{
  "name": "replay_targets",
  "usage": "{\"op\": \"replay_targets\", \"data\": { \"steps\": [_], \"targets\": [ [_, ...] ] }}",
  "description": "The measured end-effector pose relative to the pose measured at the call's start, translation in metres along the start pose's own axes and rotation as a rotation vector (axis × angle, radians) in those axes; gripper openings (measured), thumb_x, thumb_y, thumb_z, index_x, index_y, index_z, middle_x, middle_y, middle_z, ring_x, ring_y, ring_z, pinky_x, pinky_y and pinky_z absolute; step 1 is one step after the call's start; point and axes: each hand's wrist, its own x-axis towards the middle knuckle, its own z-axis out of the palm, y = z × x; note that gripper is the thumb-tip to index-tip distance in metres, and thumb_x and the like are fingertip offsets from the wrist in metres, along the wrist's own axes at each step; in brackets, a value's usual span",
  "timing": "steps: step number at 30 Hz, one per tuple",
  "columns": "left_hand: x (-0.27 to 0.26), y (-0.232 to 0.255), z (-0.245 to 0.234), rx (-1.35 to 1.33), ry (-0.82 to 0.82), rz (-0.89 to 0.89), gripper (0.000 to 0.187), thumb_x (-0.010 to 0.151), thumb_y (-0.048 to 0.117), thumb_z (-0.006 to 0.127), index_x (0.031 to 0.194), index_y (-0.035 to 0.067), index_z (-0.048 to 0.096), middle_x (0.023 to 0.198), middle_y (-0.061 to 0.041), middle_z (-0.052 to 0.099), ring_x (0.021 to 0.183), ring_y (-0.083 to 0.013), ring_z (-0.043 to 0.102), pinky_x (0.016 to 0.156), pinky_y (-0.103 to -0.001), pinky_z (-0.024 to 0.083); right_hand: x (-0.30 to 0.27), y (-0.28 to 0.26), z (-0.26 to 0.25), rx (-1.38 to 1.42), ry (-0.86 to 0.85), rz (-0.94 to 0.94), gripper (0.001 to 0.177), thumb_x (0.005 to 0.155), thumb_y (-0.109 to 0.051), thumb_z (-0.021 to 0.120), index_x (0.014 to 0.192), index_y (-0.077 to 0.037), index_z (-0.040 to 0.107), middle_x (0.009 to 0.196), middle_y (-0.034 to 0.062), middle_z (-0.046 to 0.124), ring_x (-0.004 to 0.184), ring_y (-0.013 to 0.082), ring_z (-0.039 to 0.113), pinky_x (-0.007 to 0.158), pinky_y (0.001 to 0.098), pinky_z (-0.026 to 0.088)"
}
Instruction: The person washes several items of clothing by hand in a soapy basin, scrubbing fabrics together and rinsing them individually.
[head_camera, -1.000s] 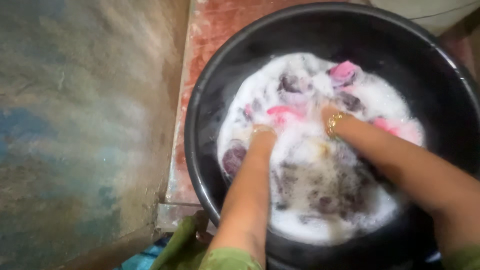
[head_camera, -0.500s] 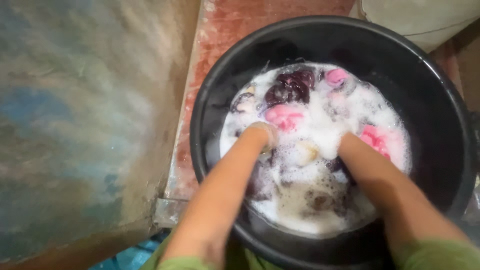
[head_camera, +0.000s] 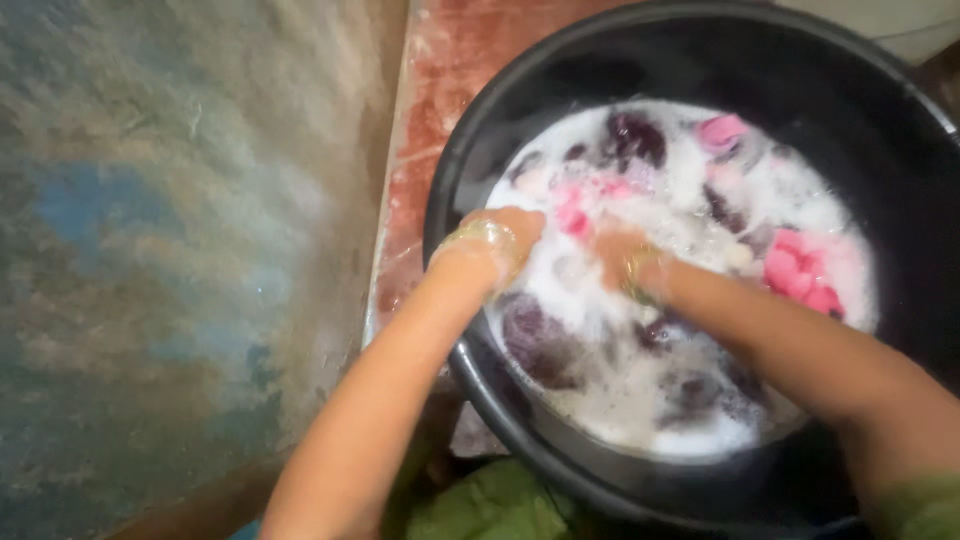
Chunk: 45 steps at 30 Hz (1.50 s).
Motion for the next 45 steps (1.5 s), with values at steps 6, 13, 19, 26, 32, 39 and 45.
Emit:
{"op": "replay_targets", "data": {
  "steps": [6,13,19,26,32,39,45],
  "targets": [
    [0.016,0.016,0.01,0.213,0.061,0.131,0.021,0.089,0.007,0.064,0.107,0.012,0.074,0.111,-0.013,0.074,0.105,-0.029,0.072,0.086,-0.043,0.057,0.056,0.016,0.045,0.058,-0.128,0.2,0.079,0.075,-0.049,0.07,0.141,-0.012,0.046,0.151,0.0251,0.04,0.147,0.0452,0.023,0.114,0.0681,0.014],
    [0.032,0.014,0.011,0.281,0.213,0.123,0.018,0.087,0.007,0.066,0.1,0.014,0.076,0.107,-0.009,0.075,0.102,-0.026,0.073,0.082,-0.039,0.059,0.004,-0.003,0.018,0.199,0.014,0.174,0.073,0.076,-0.051,0.068,0.135,-0.011,0.051,0.153,0.0271,0.037,0.147,0.0461,0.021,0.114,0.0673,0.011],
    [0.042,0.012,0.015,0.282,0.232,0.132,0.022,0.081,0.006,0.069,0.099,0.016,0.076,0.104,-0.008,0.076,0.099,-0.0247,0.073,0.08,-0.038,0.059,-0.075,-0.073,-0.028,0.048,0.065,-0.286,0.055,0.087,-0.051,0.065,0.132,-0.02,0.058,0.158,0.0246,0.03,0.151,0.0517,0.01,0.115,0.0717,0.003],
    [0.052,0.011,0.031,0.261,0.32,0.139,0.017,0.089,0.011,0.063,0.093,0.017,0.078,0.099,-0.007,0.077,0.093,-0.025,0.075,0.075,-0.04,0.06,-0.017,-0.085,-0.016,-0.017,0.015,-0.228,0.055,0.086,-0.049,0.064,0.133,-0.021,0.056,0.158,0.0237,0.03,0.149,0.0506,0.013,0.114,0.0709,0.006],
    [0.053,0.005,0.038,0.205,0.416,0.1,0.016,0.086,0.011,0.064,0.09,0.017,0.078,0.095,-0.007,0.077,0.089,-0.0268,0.076,0.07,-0.041,0.06,0.047,-0.033,0.024,0.021,-0.102,0.097,0.055,0.086,-0.047,0.064,0.134,-0.022,0.055,0.158,0.0229,0.031,0.147,0.0496,0.016,0.114,0.0703,0.008],
    [0.051,0.005,0.027,0.235,0.38,0.031,0.014,0.085,0.009,0.066,0.09,0.017,0.077,0.092,-0.008,0.077,0.087,-0.0262,0.076,0.068,-0.041,0.06,0.006,-0.014,0.009,0.101,-0.057,0.178,0.056,0.086,-0.045,0.064,0.136,-0.023,0.053,0.158,0.0219,0.032,0.146,0.0484,0.019,0.113,0.0695,0.011],
    [0.048,0.009,0.035,0.244,0.471,0.132,0.014,0.085,0.008,0.066,0.086,0.017,0.077,0.091,-0.01,0.077,0.086,-0.0272,0.076,0.073,-0.039,0.059,-0.102,-0.047,-0.01,0.086,-0.107,0.028,0.056,0.085,-0.043,0.064,0.137,-0.024,0.052,0.158,0.0211,0.032,0.144,0.0475,0.022,0.113,0.0689,0.014]
  ]
}}
